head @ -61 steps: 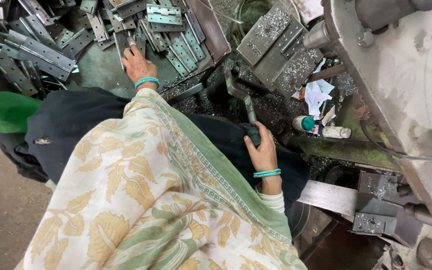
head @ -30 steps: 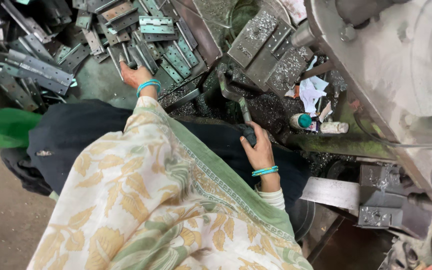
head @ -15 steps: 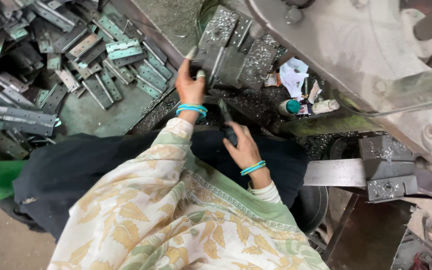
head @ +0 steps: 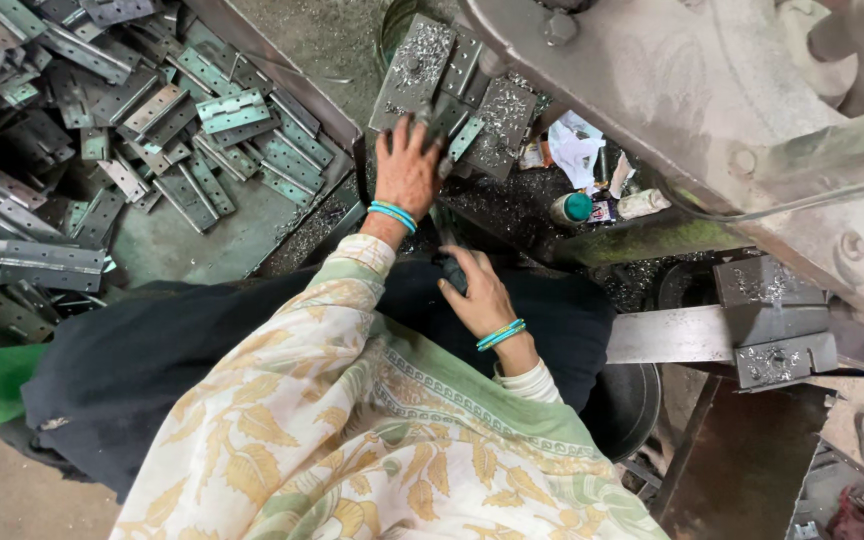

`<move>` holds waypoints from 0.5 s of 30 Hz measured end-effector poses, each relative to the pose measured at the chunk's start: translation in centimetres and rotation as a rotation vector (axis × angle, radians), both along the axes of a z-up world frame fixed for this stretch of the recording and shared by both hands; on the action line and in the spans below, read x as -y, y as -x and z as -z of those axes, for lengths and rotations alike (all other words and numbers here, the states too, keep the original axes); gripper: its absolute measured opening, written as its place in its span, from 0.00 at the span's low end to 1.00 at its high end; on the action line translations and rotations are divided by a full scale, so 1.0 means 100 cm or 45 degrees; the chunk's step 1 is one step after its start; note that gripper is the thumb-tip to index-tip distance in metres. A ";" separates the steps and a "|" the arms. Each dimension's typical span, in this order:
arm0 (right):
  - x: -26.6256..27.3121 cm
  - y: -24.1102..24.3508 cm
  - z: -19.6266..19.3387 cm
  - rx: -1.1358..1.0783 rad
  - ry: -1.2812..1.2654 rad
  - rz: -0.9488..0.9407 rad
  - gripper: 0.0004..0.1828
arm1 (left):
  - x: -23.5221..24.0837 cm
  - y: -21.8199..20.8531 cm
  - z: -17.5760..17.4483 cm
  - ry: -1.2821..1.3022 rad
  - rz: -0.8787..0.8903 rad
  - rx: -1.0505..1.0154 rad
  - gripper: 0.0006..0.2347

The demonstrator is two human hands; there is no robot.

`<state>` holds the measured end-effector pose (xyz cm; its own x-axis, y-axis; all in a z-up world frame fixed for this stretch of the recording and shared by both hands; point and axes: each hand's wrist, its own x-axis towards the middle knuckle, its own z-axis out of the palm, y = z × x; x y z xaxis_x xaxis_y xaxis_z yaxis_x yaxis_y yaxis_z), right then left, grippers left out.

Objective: The person places metal brackets into a machine one by one, holds them while the machine operates, and then puts them into a metal bin.

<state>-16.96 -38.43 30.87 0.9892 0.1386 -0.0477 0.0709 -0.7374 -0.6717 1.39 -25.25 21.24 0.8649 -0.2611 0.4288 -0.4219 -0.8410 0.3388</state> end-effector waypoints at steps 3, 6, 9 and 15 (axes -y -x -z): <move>0.000 -0.001 0.001 -0.018 0.003 0.007 0.27 | 0.002 0.015 0.007 -0.170 -0.014 0.033 0.23; 0.000 0.002 0.002 0.014 0.002 0.003 0.27 | 0.008 0.014 0.010 -0.291 -0.040 -0.127 0.19; -0.001 0.000 0.003 -0.001 0.030 0.011 0.27 | 0.012 0.001 0.013 -0.114 -0.094 -0.148 0.24; -0.006 -0.001 -0.005 -0.010 0.184 0.000 0.28 | 0.012 -0.021 0.003 -0.190 -0.082 -0.242 0.18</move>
